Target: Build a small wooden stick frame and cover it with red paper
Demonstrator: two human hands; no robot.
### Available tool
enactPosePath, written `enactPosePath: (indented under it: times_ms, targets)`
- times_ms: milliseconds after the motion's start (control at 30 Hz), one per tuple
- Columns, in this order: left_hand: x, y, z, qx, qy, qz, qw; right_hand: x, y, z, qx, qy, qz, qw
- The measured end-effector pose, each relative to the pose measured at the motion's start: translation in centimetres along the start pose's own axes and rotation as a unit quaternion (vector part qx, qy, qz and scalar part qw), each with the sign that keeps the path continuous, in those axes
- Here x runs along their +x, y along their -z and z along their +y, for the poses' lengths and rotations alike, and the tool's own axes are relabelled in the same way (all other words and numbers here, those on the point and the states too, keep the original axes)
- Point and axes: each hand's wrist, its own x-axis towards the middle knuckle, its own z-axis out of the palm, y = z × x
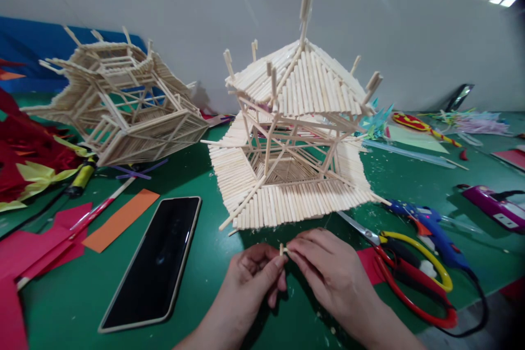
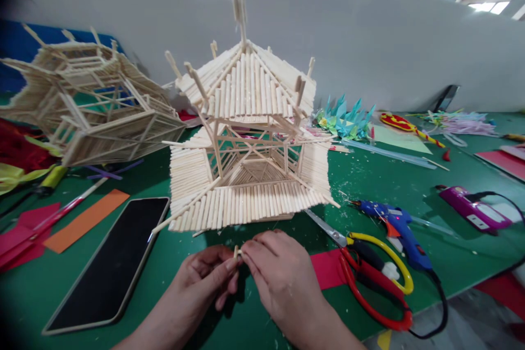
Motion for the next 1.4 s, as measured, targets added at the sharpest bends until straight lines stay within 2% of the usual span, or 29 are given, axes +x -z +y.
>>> enactPosePath:
  times_ms: [1400]
  targets:
    - [-0.04, 0.11, -0.18, 0.007, 0.003, 0.003, 1.0, -0.1, -0.3, 0.23, 0.013, -0.002, -0.005, 1.0]
